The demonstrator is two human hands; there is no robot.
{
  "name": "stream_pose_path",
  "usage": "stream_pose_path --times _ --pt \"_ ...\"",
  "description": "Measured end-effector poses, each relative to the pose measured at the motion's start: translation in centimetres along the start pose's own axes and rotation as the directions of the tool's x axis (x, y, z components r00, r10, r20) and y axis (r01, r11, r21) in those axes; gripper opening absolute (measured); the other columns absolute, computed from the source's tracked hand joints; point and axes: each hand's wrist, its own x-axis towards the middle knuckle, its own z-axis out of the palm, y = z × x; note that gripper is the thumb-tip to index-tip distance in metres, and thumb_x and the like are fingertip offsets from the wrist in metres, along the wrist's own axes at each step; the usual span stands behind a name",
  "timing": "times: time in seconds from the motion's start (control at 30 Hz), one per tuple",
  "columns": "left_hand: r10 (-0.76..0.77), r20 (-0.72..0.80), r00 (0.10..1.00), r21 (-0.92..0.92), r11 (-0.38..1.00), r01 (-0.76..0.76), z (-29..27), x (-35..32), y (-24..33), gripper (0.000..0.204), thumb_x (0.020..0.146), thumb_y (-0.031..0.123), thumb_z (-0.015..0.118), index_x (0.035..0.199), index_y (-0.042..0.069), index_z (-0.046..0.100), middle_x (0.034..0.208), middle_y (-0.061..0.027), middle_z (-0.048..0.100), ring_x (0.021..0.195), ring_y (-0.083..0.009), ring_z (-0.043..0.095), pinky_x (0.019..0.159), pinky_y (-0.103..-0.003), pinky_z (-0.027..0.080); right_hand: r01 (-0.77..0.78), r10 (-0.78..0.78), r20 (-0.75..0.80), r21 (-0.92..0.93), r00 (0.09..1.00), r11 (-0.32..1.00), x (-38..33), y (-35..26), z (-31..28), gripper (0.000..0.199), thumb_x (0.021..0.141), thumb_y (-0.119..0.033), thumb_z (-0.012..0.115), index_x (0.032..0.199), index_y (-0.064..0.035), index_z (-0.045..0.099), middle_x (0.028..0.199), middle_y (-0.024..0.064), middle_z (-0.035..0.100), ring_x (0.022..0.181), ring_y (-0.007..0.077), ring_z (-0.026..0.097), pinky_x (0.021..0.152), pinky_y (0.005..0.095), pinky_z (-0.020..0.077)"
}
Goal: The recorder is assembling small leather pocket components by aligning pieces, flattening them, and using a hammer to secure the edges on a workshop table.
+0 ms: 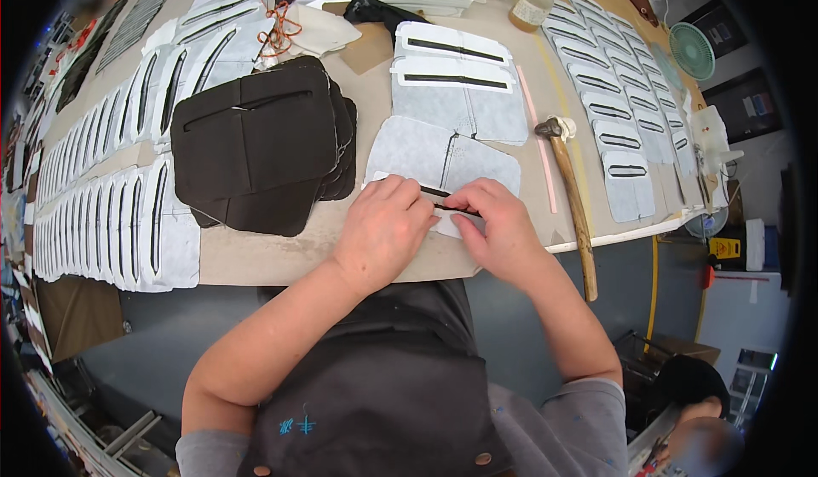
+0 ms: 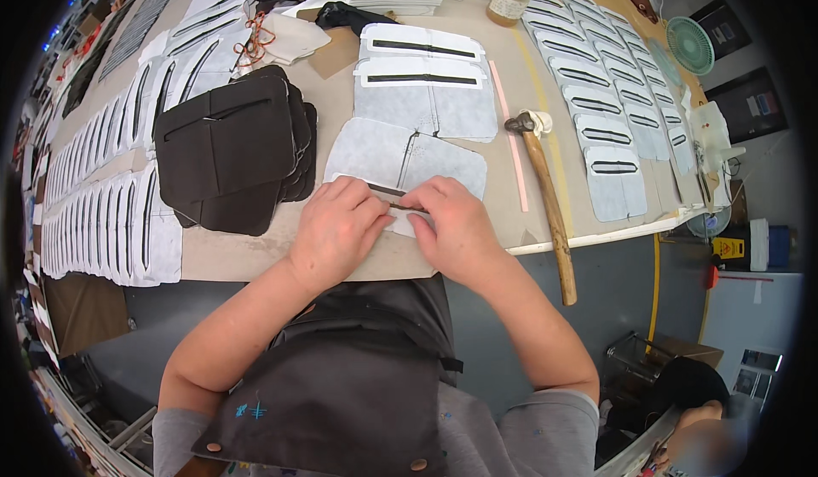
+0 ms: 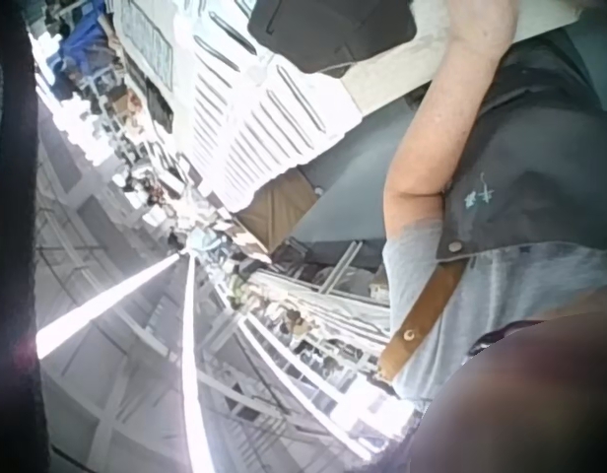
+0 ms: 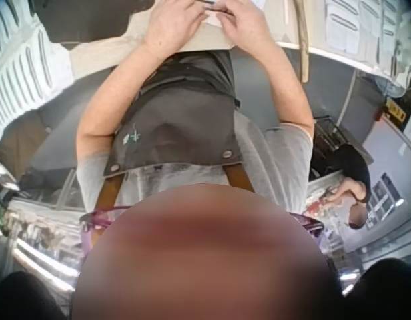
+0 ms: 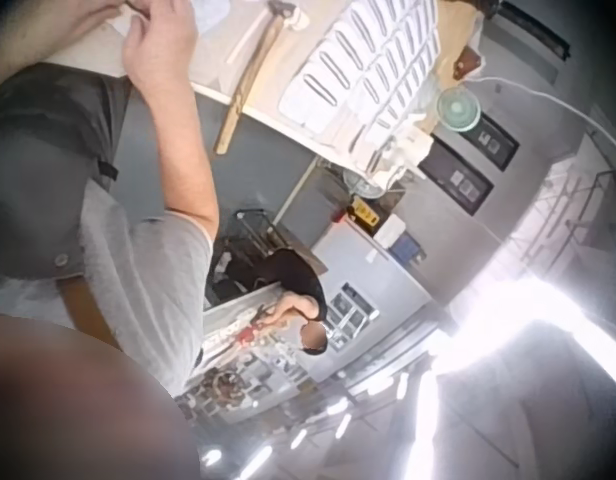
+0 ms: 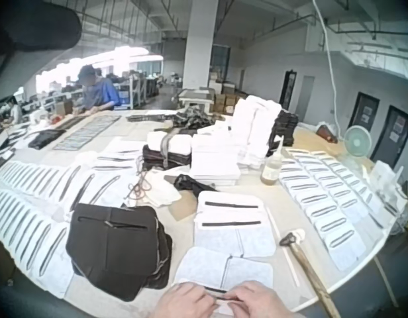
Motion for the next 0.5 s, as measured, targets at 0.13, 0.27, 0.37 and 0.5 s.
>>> stream_pose_path --times 0.13,0.27,0.37,0.5 --pt "-0.012 -0.011 1.0 -0.016 1.0 0.012 -0.2 0.4 0.2 0.015 0.081 0.012 0.079 0.094 0.009 0.073 0.086 -0.005 0.056 0.089 -0.0273 0.058 0.078 -0.04 0.048 -0.068 0.067 0.045 -0.001 0.997 0.998 0.0 -0.2 -0.5 0.017 0.084 0.002 0.071 0.1 -0.0039 0.069 0.099 0.0118 0.065 0.096 0.0353 0.064 0.082 0.0435 0.0535" --pt "0.037 0.025 0.999 0.026 0.999 -0.038 0.1 0.5 0.1 0.018 0.082 0.012 0.077 0.099 0.01 0.075 0.087 -0.0039 0.057 0.089 -0.0259 0.058 0.077 -0.04 0.048 0.142 -0.144 0.001 -0.139 0.99 0.98 -0.3 0.2 0.1 0.019 0.083 0.002 0.069 0.101 -0.0046 0.07 0.098 0.0105 0.065 0.094 0.033 0.062 0.083 0.0421 0.0518" --pt "0.065 0.09 0.994 0.123 0.99 -0.075 0.3 0.2 0.0 0.018 0.083 0.012 0.076 0.1 0.01 0.075 0.088 -0.0031 0.058 0.089 -0.0249 0.059 0.077 -0.039 0.048 0.226 -0.235 0.002 -0.287 0.972 0.931 -0.9 0.1 0.3 0.019 0.082 0.001 0.068 0.101 -0.0045 0.069 0.097 0.0092 0.064 0.094 0.0314 0.061 0.084 0.0407 0.0499" --pt "0.103 0.08 0.991 0.096 0.989 -0.11 0.1 0.0 -0.2 0.017 0.084 0.012 0.076 0.1 0.01 0.075 0.089 -0.0028 0.059 0.091 -0.0246 0.059 0.079 -0.039 0.048 0.201 -0.203 0.023 -0.303 0.979 0.932 -1.8 0.8 -0.9 0.02 0.083 0.001 0.068 0.102 -0.0044 0.069 0.097 0.0079 0.064 0.094 0.0302 0.061 0.084 0.0405 0.0486"
